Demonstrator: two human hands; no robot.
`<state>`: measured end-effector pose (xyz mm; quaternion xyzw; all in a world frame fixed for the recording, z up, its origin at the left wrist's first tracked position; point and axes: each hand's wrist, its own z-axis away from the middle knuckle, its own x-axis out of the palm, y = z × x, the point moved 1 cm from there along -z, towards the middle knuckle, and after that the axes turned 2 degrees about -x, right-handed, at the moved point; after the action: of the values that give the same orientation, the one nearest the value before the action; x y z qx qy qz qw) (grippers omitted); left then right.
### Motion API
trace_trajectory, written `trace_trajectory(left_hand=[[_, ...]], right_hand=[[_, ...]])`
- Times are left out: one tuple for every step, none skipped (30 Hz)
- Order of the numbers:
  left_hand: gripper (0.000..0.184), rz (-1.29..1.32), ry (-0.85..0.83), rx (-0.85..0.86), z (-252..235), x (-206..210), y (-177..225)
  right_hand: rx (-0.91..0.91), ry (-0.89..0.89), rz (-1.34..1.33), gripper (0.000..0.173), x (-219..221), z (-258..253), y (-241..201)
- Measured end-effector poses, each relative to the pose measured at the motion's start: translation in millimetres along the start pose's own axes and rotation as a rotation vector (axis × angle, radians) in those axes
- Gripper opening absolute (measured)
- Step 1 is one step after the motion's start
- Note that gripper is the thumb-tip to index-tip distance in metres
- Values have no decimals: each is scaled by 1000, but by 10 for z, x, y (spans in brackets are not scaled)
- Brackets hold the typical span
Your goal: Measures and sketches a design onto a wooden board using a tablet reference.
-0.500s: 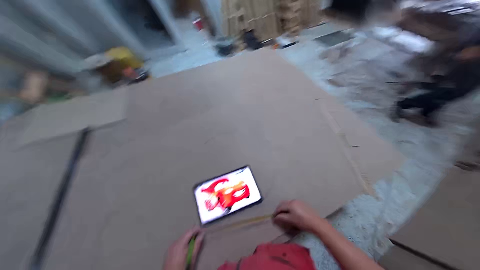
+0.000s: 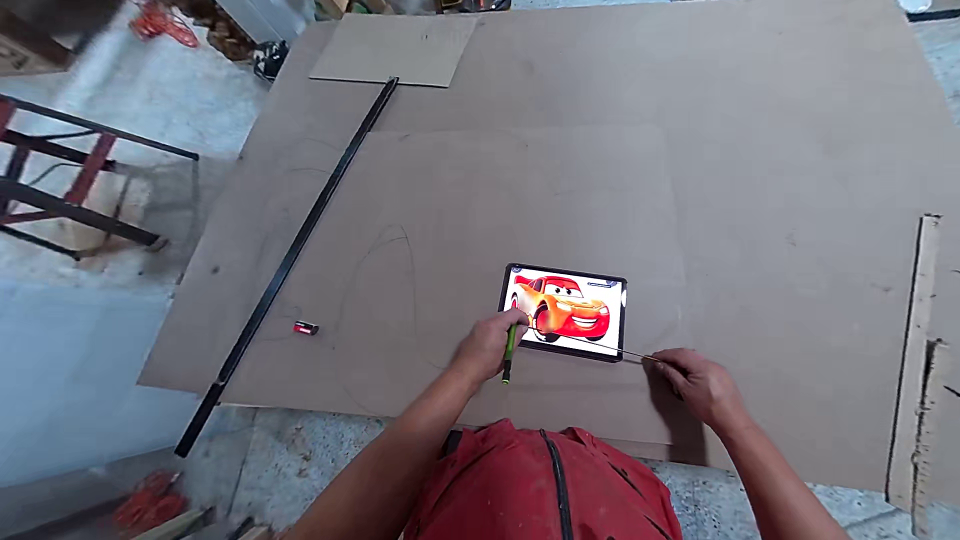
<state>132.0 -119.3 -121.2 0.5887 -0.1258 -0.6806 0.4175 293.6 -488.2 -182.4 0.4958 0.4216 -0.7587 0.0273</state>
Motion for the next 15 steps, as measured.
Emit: trace_trajectory(left_hand=[[15,10,14,10,-6,30,-4],[15,19,43,11,-8,52,-20],[15,36,80,5,-7,66,-43],[16,58,116,-5,-5,69,-75],[15,70,131,-19,0,62,-112],[15,68,126,-27,11,47,-142],[15,48,102,-31,28,24,-153],[16,14,84,-25,45,5,-165],[17,-17,77,-21,56,-7,-185],[18,-32,84,-19,54,-20,-209],[18,-35,102,-19,35,-36,-229],[18,-31,122,-21,6,-51,-245],[17,-23,145,-28,-30,-58,-263],[18,-15,168,-39,-71,-58,-281],[18,-2,196,-56,-116,-52,-294]], right_hand=[[-22,1,6,20,35,-70,-41],[-35,-2,9,20,66,-141,-75],[-46,-3,9,21,93,-208,-106],[-62,7,7,20,119,-271,-123],[-80,19,6,19,137,-329,-132],[-101,27,11,18,144,-382,-137],[-126,33,19,17,140,-426,-139],[-151,38,31,16,137,-460,-131],[-162,35,40,16,134,-481,-122],[-170,34,48,17,132,-498,-111],[-173,32,50,17,126,-516,-105],[-174,30,53,18,122,-535,-98],[-174,30,58,18,124,-555,-99],[-173,30,67,17,126,-578,-107],[-173,27,74,17,122,-604,-124]])
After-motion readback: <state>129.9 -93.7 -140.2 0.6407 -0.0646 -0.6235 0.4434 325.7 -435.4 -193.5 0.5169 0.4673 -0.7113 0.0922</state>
